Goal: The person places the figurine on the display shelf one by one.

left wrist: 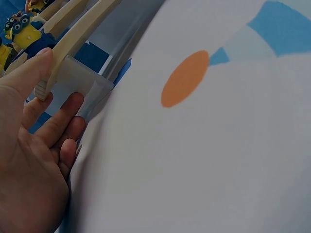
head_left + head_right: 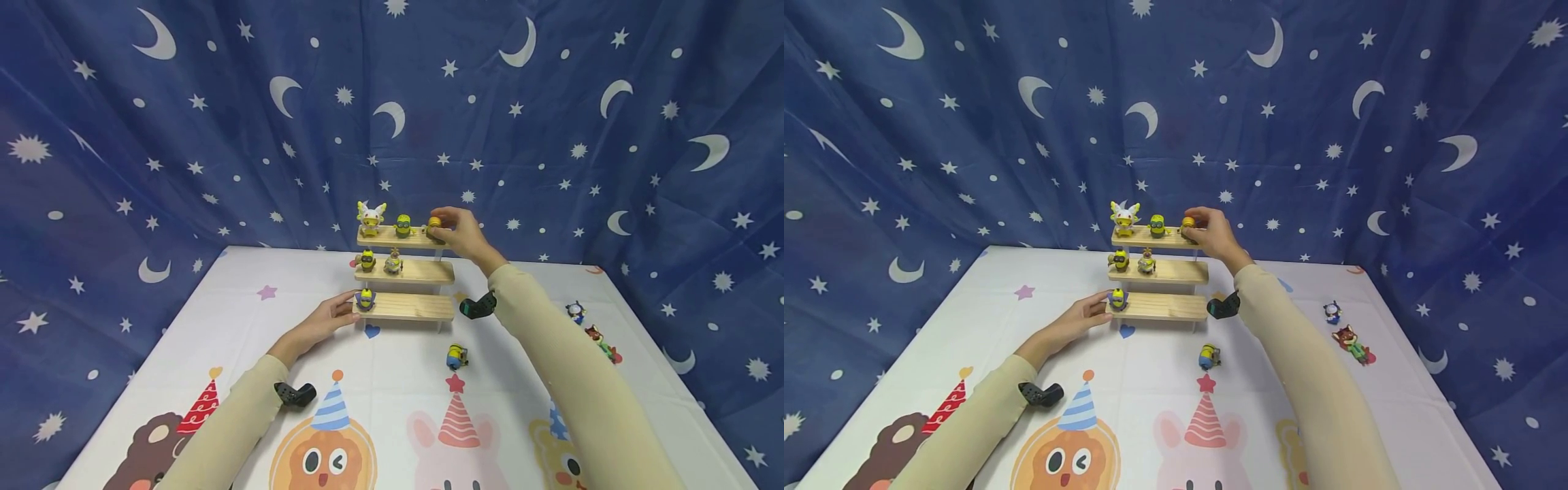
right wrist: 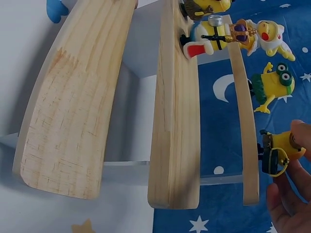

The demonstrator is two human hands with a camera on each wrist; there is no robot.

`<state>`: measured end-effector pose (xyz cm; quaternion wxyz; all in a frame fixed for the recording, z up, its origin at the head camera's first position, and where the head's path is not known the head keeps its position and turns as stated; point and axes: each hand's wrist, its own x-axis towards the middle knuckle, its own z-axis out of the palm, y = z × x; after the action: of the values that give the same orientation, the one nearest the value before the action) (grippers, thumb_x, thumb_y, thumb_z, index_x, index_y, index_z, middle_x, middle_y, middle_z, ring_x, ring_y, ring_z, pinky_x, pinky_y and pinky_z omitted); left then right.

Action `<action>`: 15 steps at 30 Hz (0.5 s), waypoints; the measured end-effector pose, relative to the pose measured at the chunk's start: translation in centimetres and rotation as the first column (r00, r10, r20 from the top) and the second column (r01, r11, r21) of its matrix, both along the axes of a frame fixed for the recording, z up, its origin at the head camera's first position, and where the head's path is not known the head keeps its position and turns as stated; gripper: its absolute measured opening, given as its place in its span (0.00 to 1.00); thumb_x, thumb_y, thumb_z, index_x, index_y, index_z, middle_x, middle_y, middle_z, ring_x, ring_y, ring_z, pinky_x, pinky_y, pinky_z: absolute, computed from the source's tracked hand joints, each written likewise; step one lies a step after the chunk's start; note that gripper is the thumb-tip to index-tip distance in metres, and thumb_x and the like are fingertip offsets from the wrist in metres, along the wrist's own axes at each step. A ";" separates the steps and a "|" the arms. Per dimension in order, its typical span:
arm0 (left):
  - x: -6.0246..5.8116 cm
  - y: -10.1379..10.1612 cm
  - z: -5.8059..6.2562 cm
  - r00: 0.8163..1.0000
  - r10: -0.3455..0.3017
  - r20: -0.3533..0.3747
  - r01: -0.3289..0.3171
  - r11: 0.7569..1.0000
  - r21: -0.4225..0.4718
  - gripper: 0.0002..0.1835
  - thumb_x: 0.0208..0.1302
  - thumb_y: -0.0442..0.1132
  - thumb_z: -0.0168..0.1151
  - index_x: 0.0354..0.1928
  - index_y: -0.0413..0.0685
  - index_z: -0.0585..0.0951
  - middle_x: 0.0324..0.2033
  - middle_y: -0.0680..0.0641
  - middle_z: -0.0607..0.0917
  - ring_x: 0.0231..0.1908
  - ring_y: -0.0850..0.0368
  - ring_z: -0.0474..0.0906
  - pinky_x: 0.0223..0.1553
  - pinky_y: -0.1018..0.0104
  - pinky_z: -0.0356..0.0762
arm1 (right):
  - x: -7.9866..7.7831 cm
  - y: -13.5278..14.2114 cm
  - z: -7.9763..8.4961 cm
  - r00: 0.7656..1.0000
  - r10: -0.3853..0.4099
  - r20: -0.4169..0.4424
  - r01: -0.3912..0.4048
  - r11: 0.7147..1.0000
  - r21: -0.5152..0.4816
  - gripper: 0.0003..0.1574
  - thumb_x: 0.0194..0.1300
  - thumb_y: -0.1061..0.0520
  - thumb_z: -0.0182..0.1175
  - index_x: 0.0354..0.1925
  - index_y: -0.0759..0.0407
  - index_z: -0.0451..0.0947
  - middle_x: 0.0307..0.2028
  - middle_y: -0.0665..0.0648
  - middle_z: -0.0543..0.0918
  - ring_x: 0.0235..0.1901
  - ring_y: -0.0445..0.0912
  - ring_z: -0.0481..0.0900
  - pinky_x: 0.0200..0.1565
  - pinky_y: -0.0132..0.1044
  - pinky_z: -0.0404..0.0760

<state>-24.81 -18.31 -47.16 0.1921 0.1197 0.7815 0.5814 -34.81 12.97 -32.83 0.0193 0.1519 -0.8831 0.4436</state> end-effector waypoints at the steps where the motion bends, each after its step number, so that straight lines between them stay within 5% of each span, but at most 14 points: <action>1: 0.0 0.0 0.0 1.000 -0.001 0.000 0.001 1.000 -0.001 0.43 0.74 0.50 0.59 0.82 0.52 0.49 0.74 0.33 0.65 0.75 0.37 0.63 0.76 0.37 0.54 | 0.0 0.0 0.0 1.000 0.002 -0.003 -0.002 1.000 0.002 0.26 0.71 0.59 0.63 0.65 0.61 0.75 0.63 0.65 0.79 0.61 0.58 0.78 0.63 0.54 0.79; 15: -0.1 0.0 -0.2 1.000 0.016 0.011 -0.016 1.000 -0.008 0.42 0.74 0.49 0.59 0.82 0.53 0.50 0.74 0.34 0.66 0.75 0.38 0.63 0.77 0.37 0.53 | 0.7 1.2 1.0 0.999 0.030 -0.025 -0.030 1.000 -0.004 0.30 0.71 0.53 0.63 0.68 0.60 0.73 0.65 0.67 0.77 0.64 0.60 0.75 0.66 0.58 0.73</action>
<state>-24.89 -18.34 -47.36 0.1925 0.1095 0.7837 0.5803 -34.13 14.19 -31.79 0.0239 0.1705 -0.8793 0.4440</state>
